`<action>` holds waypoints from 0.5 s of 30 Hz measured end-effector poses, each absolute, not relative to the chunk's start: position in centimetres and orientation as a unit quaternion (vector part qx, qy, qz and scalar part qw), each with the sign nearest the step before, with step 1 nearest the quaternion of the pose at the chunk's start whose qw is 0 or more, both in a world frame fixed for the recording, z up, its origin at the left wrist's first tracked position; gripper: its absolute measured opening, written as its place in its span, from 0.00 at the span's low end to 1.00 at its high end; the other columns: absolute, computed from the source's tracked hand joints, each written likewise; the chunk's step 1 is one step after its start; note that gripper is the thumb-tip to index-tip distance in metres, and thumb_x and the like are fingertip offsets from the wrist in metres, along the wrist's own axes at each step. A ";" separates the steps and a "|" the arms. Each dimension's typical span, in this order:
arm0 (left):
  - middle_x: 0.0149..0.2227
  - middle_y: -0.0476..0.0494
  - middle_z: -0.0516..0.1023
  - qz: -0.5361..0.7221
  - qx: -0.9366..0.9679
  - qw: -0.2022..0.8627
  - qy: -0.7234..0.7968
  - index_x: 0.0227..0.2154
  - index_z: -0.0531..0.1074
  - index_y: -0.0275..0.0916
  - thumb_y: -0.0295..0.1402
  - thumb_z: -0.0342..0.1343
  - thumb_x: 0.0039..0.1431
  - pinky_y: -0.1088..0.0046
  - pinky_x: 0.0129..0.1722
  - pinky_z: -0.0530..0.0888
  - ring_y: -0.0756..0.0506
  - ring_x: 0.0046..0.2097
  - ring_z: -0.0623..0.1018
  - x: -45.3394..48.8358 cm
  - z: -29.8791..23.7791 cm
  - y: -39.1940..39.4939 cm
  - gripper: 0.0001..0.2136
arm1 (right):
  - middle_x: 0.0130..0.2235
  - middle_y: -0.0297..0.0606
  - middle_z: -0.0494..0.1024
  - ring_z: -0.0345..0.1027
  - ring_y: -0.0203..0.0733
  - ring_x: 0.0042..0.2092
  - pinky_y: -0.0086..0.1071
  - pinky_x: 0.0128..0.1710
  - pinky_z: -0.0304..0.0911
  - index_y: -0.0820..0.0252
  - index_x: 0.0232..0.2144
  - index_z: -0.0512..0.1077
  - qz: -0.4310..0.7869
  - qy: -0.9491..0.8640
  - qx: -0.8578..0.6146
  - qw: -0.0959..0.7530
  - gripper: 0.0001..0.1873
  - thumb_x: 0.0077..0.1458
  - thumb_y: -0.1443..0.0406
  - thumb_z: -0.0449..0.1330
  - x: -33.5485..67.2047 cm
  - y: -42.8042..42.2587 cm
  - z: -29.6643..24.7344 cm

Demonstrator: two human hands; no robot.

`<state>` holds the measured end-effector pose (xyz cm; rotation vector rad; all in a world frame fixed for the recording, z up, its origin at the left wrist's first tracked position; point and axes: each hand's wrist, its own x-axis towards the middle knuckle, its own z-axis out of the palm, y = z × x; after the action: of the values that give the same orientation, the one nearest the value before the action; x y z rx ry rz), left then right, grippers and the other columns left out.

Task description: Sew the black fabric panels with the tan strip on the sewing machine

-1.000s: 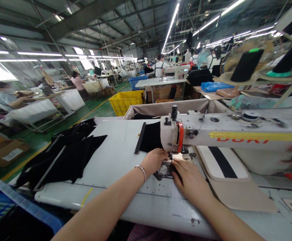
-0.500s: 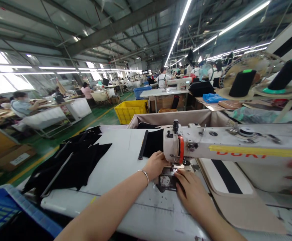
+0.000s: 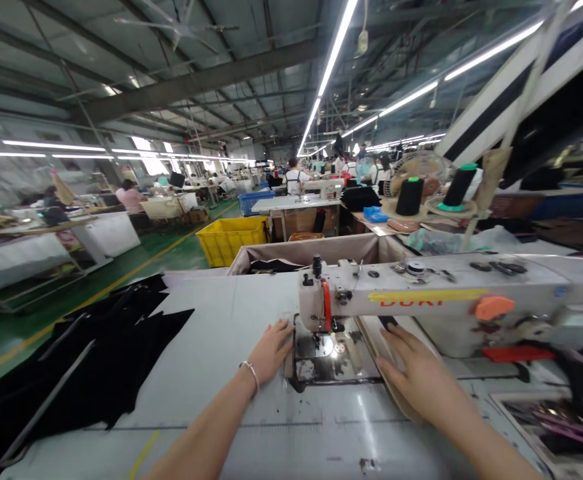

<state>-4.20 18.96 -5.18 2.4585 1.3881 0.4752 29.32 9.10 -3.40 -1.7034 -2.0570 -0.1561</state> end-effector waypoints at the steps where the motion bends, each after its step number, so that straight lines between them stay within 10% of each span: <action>1: 0.64 0.40 0.57 0.171 0.846 0.137 0.486 0.59 0.62 0.41 0.33 0.44 0.65 0.52 0.66 0.49 0.41 0.66 0.54 -4.3 -5.4 18.8 0.20 | 0.60 0.55 0.62 0.55 0.55 0.61 0.50 0.59 0.56 0.69 0.59 0.61 -0.058 -0.733 -0.645 0.210 0.33 0.56 0.54 0.55 30.2 9.1 -3.5; 6: 0.63 0.40 0.60 0.192 0.842 0.114 0.491 0.58 0.64 0.39 0.36 0.41 0.65 0.54 0.66 0.51 0.41 0.65 0.57 -3.9 -6.1 19.0 0.20 | 0.57 0.60 0.66 0.61 0.59 0.58 0.49 0.55 0.59 0.73 0.58 0.63 -0.080 -0.705 -0.687 0.155 0.38 0.52 0.51 0.58 30.0 8.5 -3.9; 15: 0.59 0.50 0.67 0.245 0.841 0.057 0.479 0.52 0.71 0.49 0.40 0.46 0.58 0.56 0.62 0.62 0.40 0.61 0.65 -5.5 -9.7 22.2 0.20 | 0.45 0.56 0.77 0.73 0.52 0.44 0.41 0.40 0.68 0.70 0.49 0.72 -0.145 -0.666 -0.724 0.109 0.23 0.49 0.75 0.53 27.0 9.2 -2.3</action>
<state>-5.51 22.17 -9.75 2.5499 1.4537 0.7430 27.05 9.22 -2.33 -2.1278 -1.9573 -0.4264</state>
